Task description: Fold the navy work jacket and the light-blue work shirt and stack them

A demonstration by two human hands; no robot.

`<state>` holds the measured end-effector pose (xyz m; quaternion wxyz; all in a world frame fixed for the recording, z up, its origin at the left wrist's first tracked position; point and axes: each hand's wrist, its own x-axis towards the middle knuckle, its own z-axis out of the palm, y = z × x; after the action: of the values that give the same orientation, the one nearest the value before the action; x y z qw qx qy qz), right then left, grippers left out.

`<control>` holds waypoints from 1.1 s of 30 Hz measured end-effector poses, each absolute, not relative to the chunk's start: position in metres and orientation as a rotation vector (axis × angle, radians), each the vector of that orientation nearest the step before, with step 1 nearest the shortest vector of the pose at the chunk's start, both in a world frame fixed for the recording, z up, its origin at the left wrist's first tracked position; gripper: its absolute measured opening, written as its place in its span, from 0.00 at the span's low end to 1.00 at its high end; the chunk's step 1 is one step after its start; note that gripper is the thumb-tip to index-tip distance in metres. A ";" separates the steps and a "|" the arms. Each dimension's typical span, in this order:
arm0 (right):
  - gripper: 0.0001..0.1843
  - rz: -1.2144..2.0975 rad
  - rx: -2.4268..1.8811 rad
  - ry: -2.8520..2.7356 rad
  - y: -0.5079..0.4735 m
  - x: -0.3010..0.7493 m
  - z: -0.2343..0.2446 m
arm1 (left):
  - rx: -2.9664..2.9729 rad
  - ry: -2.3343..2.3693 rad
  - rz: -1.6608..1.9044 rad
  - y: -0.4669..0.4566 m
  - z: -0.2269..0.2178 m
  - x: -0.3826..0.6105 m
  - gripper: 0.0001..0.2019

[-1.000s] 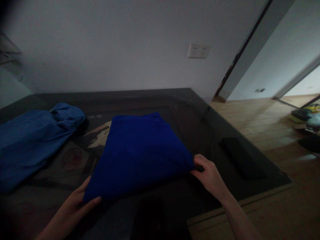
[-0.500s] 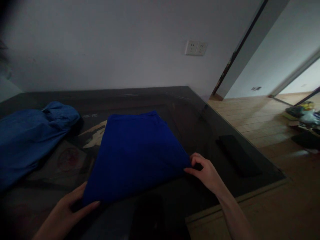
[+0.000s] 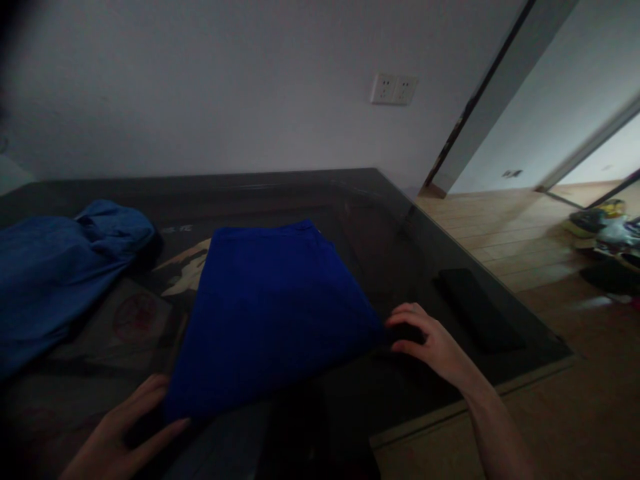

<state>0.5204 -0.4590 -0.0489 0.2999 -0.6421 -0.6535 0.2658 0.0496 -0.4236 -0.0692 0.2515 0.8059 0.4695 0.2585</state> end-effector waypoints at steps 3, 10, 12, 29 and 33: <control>0.17 0.624 -1.741 -1.752 -0.462 0.520 -0.048 | 2.085 1.377 0.754 -0.427 -0.075 0.042 0.17; 0.17 0.613 -1.683 -1.867 -0.452 0.490 -0.051 | 1.929 1.421 0.653 -0.424 -0.063 0.049 0.21; 0.18 0.589 -1.651 -1.882 -0.452 0.491 -0.045 | 1.924 1.451 0.711 -0.424 -0.060 0.048 0.22; 0.14 0.505 -1.687 -1.879 -0.467 0.509 -0.054 | 2.031 1.407 0.649 -0.434 -0.077 0.046 0.19; 0.14 0.652 -1.645 -1.862 -0.467 0.501 -0.055 | 2.047 1.407 0.624 -0.435 -0.080 0.046 0.18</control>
<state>0.5006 -0.4672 -0.0549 0.2825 -0.6145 -0.6952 0.2435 0.0461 -0.4347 -0.0799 0.2860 0.7659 0.5264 0.2335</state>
